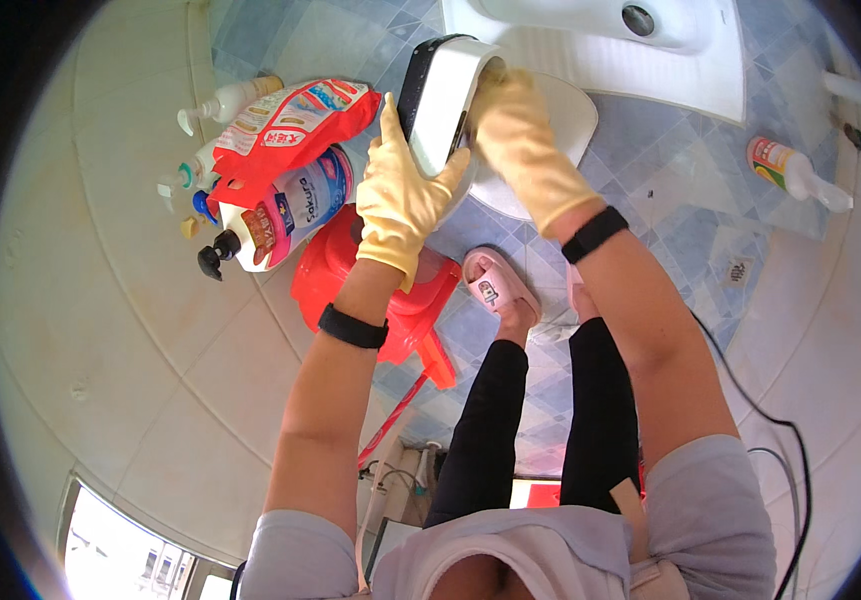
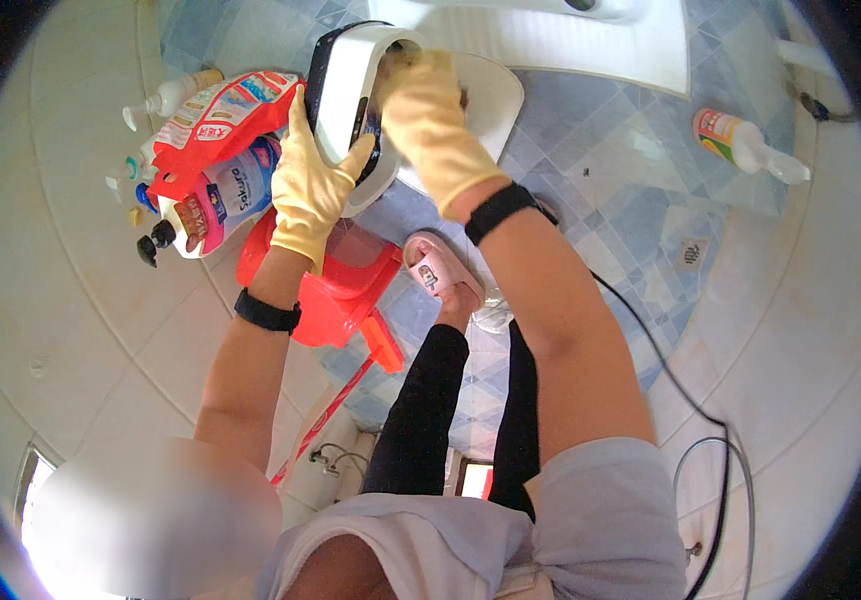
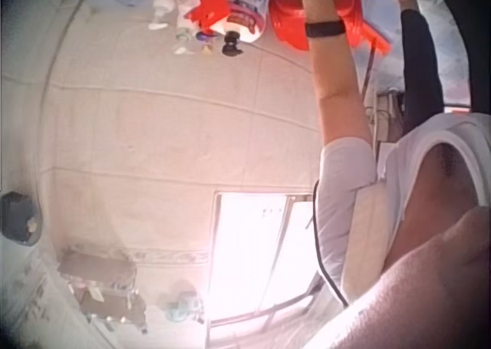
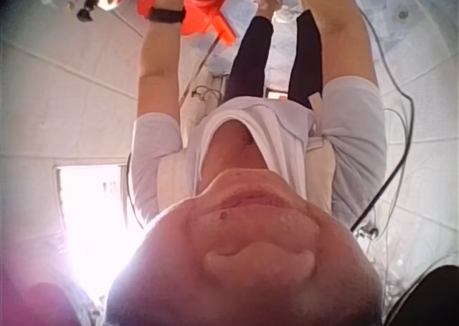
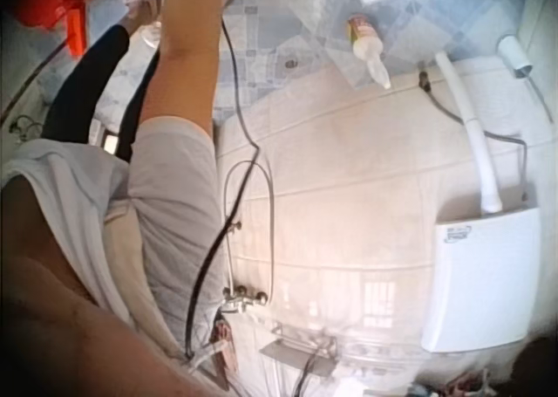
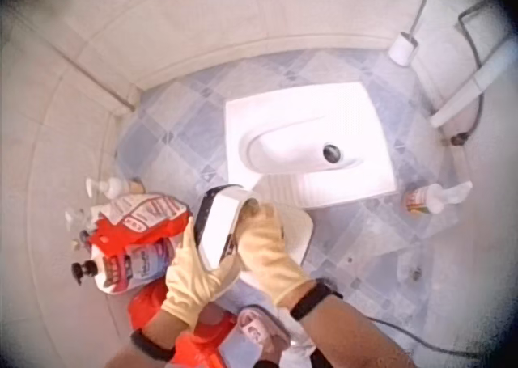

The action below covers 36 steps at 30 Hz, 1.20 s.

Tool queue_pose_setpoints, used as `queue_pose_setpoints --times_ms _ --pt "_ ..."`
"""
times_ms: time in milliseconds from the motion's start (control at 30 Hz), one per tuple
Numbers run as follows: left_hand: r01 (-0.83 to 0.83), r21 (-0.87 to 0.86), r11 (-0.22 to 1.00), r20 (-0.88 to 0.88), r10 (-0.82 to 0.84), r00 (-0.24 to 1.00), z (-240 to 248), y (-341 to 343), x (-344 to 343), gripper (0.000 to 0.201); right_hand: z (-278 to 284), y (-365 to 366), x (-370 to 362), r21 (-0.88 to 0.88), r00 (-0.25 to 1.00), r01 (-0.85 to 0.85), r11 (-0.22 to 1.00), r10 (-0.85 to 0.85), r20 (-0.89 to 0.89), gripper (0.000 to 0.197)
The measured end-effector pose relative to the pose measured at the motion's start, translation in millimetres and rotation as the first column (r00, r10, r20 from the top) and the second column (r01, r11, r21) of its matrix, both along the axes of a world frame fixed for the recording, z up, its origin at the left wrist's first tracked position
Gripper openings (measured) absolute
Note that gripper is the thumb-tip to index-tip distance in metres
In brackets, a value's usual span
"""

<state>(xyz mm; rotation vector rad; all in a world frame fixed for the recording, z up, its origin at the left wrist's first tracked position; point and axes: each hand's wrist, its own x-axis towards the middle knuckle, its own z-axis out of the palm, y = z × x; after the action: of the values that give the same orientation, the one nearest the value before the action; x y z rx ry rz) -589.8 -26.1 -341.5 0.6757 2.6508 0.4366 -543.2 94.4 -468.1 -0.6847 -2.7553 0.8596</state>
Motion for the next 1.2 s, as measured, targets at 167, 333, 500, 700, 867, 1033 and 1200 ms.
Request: queue_pose_setpoints --times_ms 167,333,500,700,867,1033,1200 --pt "-0.049 0.001 0.999 0.020 0.049 0.999 9.8 4.0 3.5 0.099 4.2 -15.0 -23.9 -0.040 0.993 0.079 0.996 -0.075 0.090 0.025" --pt "-0.050 -0.043 0.998 0.085 0.053 0.995 5.2 9.8 -1.3 0.109 -26.4 -48.5 23.4 -0.160 0.992 -0.115 0.981 0.122 0.037 0.031" --pt "-0.082 0.142 0.986 0.169 0.058 0.984 4.4 -3.4 -11.7 0.111 22.3 -10.8 92.4 -0.909 0.909 0.415 0.042 -0.070 0.411 0.022" --pt "-0.613 0.239 0.753 0.813 0.190 0.550 5.3 -24.8 -16.4 0.059 156.4 38.1 58.6 -0.959 0.751 0.244 0.145 -0.654 0.093 0.031" --pt "-0.560 0.243 0.792 0.697 0.259 0.669 -3.4 -18.8 -6.7 0.052 145.6 37.1 1.9 -0.345 0.934 0.037 0.938 -0.155 -0.321 0.052" --pt "-0.633 0.331 0.699 0.589 0.371 0.718 -33.7 -32.3 3.6 0.046 152.9 -19.0 -5.2 0.107 0.997 -0.063 0.992 0.067 -0.035 0.052" --pt "-0.982 -0.073 -0.173 0.914 -0.407 0.004 -51.4 -37.0 8.2 0.051 163.8 -64.3 47.6 -0.050 0.948 -0.279 0.959 0.283 0.146 0.043"
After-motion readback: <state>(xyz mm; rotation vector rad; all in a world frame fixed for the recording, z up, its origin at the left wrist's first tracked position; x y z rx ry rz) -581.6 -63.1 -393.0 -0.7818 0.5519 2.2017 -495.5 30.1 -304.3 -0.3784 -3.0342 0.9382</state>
